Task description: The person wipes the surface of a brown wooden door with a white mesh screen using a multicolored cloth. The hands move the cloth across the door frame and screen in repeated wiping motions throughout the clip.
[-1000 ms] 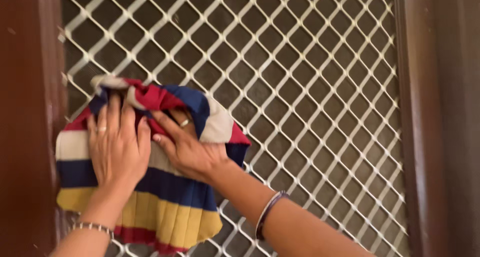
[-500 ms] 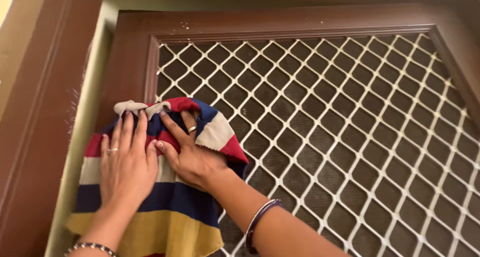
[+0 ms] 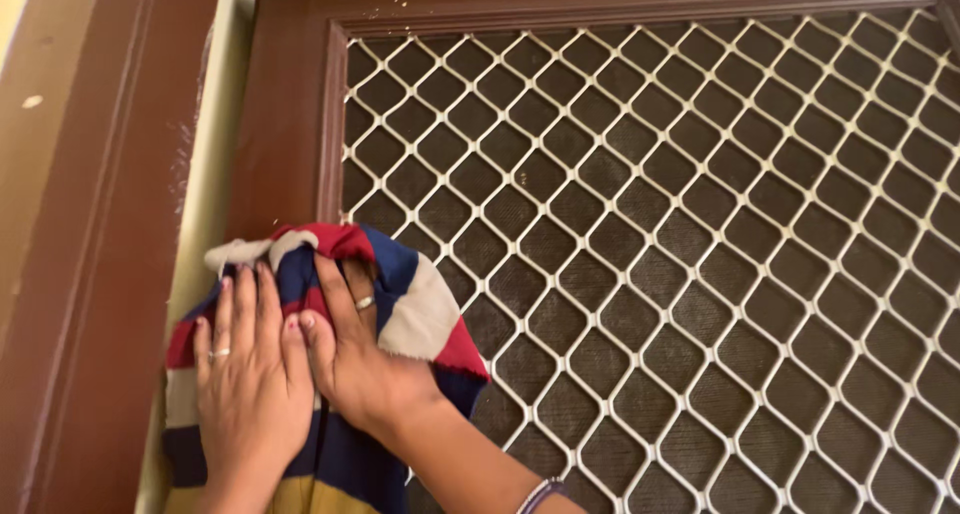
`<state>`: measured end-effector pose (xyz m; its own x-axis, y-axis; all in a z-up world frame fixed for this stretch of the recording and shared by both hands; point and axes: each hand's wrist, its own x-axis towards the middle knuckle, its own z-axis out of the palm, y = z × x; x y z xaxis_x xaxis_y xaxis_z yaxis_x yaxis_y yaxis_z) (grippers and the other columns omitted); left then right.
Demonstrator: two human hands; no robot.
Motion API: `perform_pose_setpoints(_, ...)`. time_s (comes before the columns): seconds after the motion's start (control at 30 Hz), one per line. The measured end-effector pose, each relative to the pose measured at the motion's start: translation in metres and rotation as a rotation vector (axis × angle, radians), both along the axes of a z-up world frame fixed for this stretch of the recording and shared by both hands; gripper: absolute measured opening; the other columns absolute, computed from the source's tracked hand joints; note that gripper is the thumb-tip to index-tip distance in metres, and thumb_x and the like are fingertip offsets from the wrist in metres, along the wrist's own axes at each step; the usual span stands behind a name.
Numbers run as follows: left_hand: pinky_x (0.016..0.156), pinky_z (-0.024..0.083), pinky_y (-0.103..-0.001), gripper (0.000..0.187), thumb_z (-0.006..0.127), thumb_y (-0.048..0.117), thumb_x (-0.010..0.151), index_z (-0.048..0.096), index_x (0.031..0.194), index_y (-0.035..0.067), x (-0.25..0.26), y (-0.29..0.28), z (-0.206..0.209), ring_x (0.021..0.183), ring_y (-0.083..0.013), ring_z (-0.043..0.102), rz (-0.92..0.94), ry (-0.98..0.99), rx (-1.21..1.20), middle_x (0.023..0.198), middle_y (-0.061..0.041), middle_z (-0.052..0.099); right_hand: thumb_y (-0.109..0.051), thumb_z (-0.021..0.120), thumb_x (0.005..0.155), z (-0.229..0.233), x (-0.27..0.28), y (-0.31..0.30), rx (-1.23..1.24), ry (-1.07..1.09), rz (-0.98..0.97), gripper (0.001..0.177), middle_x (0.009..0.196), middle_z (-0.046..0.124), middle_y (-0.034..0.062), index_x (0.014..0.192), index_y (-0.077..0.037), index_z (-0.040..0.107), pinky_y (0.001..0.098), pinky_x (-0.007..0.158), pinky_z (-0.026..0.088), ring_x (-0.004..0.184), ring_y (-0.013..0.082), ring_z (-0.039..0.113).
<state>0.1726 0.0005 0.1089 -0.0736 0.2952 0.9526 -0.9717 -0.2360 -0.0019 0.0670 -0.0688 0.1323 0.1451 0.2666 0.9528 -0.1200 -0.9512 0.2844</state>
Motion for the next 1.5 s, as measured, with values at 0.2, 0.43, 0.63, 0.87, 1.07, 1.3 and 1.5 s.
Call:
perform_pose_setpoints(0.2, 0.117, 0.031, -0.055, 0.061, 0.034, 0.029, 0.105, 0.038, 0.155, -0.005, 0.020, 0.002, -0.078, 0.150, -0.0424, 0.035, -0.040, -0.048, 0.017, 0.160, -0.024, 0.039, -0.034, 0.057, 0.102, -0.063, -0.001, 0.016, -0.045, 0.000, -0.060, 0.062, 0.157, 0.040, 0.0302, 0.158, -0.012, 0.040, 0.0545, 0.122, 0.023, 0.147, 0.0488, 0.036)
perform_pose_setpoints(0.43, 0.119, 0.026, -0.061, 0.066, 0.039, 0.032, 0.100, 0.042, 0.154, -0.006, -0.002, -0.013, -0.160, 0.152, -0.0416, 0.033, -0.051, 0.165, -0.006, 0.162, -0.026, 0.040, -0.034, 0.059, 0.103, -0.123, -0.032, 0.010, -0.058, 0.214, 0.075, 0.051, 0.154, 0.050, 0.0215, 0.150, -0.016, 0.056, 0.0520, 0.125, 0.032, 0.143, 0.0432, 0.049)
perform_pose_setpoints(0.63, 0.128, 0.020, -0.060, 0.071, 0.044, 0.043, 0.108, 0.043, 0.147, -0.017, -0.056, -0.016, -0.117, 0.157, -0.0451, 0.028, -0.076, 0.063, 0.074, 0.161, -0.032, 0.038, -0.037, 0.058, 0.100, -0.079, -0.097, -0.019, -0.179, 0.271, -0.283, 0.047, 0.139, 0.061, 0.0147, 0.144, -0.020, 0.061, 0.0489, 0.110, 0.044, 0.126, 0.0360, 0.059)
perform_pose_setpoints(0.87, 0.125, 0.019, -0.054, 0.076, 0.043, 0.044, 0.109, 0.034, 0.156, -0.016, -0.159, -0.065, -0.004, 0.152, -0.0425, 0.031, -0.259, -0.082, 0.072, 0.164, -0.031, 0.035, -0.033, 0.054, 0.102, 0.008, -0.202, -0.049, -0.205, 0.106, -0.385, 0.050, 0.143, 0.058, 0.0173, 0.148, -0.015, 0.054, 0.0482, 0.114, 0.042, 0.135, 0.0373, 0.053)
perform_pose_setpoints(1.07, 0.114, 0.034, -0.050, 0.077, 0.044, 0.044, 0.100, 0.031, 0.158, -0.005, -0.257, -0.095, -0.020, 0.150, -0.0363, 0.039, -0.357, -0.137, 0.145, 0.165, -0.020, 0.035, -0.031, 0.050, 0.104, -0.017, -0.296, -0.081, -0.083, 0.144, -0.518, 0.052, 0.151, 0.054, 0.0165, 0.150, -0.008, 0.051, 0.0461, 0.120, 0.038, 0.144, 0.0376, 0.043)
perform_pose_setpoints(1.3, 0.084, 0.060, -0.043, 0.078, 0.034, 0.057, 0.095, 0.026, 0.166, 0.025, -0.304, -0.111, 0.081, 0.113, -0.0356, 0.067, -0.318, -0.090, 0.633, 0.168, -0.001, 0.026, -0.044, 0.046, 0.104, 0.034, -0.371, -0.097, -0.007, -0.103, -0.711, 0.061, 0.157, 0.046, 0.0190, 0.153, -0.009, 0.047, 0.0490, 0.122, 0.031, 0.149, 0.0383, 0.036)
perform_pose_setpoints(1.5, 0.082, 0.059, -0.044, 0.068, 0.034, 0.053, 0.098, 0.032, 0.162, 0.030, -0.283, -0.136, 0.149, 0.128, -0.0269, 0.062, -0.192, -0.178, 0.447, 0.174, 0.003, 0.027, -0.058, 0.039, 0.098, 0.094, -0.358, -0.095, 0.158, -0.095, -0.603, 0.077, 0.169, 0.021, 0.0220, 0.160, -0.013, 0.034, 0.0491, 0.113, 0.034, 0.159, 0.0389, 0.011)
